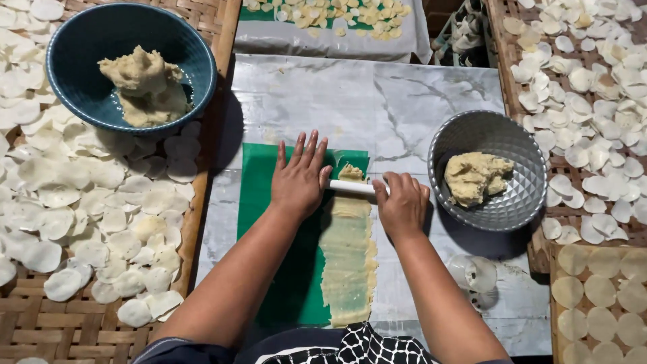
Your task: Rolling out small pieces of dough using a rolling pin on a flat surface
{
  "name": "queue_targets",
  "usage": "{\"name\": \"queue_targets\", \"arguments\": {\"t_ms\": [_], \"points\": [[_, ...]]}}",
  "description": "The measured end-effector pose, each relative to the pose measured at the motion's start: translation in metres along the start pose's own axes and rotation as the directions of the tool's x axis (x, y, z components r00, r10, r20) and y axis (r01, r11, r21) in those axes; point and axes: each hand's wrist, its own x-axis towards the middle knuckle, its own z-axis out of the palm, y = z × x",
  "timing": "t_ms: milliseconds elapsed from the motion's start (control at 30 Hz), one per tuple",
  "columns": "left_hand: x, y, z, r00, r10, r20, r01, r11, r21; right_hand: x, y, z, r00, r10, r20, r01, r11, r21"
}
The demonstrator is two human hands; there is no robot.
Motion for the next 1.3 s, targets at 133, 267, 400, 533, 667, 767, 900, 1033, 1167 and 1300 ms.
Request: {"name": "queue_targets", "arguments": {"t_ms": [133, 267, 400, 533, 667, 767, 900, 1033, 1167, 1300], "points": [[0.004, -0.005, 0.011, 0.993, -0.067, 0.1, 0.068, 0.998, -0.008, 0.009, -0.023, -0.016, 1.0, 0.018, -0.025, -0.019, 0.997, -0.074], [0.029, -0.012, 0.015, 0.986, -0.107, 0.128, 0.108, 0.994, -0.002, 0.034, -0.026, -0.008, 0.991, 0.066, 0.116, -0.06, 0.997, -0.052], [0.039, -0.012, 0.003, 0.98, -0.128, 0.155, 0.132, 0.991, -0.015, 0.047, -0.024, -0.007, 0.937, 0.148, 0.317, -0.16, 0.987, 0.013], [0.054, -0.017, 0.007, 0.962, -0.15, 0.23, 0.155, 0.988, -0.002, 0.061, -0.024, -0.008, 0.832, 0.234, 0.503, -0.239, 0.969, -0.056], [0.069, -0.022, 0.012, 0.954, -0.185, 0.237, 0.19, 0.982, 0.002, 0.066, -0.02, 0.002, 0.802, 0.248, 0.544, -0.249, 0.966, -0.073], [0.071, -0.018, 0.004, 0.958, -0.176, 0.226, 0.183, 0.983, -0.008, 0.064, -0.023, -0.006, 0.836, 0.228, 0.5, -0.241, 0.97, -0.039], [0.06, -0.019, 0.0, 0.98, -0.127, 0.153, 0.137, 0.989, -0.053, 0.04, -0.006, 0.02, 0.989, -0.067, -0.134, 0.058, 0.996, -0.074], [0.053, -0.021, 0.009, 0.987, -0.111, 0.113, 0.118, 0.991, -0.063, 0.036, 0.007, 0.031, 0.972, -0.191, -0.137, 0.184, 0.981, -0.062], [0.042, -0.017, -0.001, 0.992, -0.108, 0.059, 0.115, 0.984, -0.134, 0.041, 0.002, 0.011, 0.977, -0.157, -0.145, 0.154, 0.988, -0.032], [0.017, -0.008, 0.004, 0.978, -0.148, 0.145, 0.162, 0.982, -0.094, 0.015, -0.006, -0.003, 0.992, -0.111, -0.067, 0.107, 0.993, -0.056]]}}
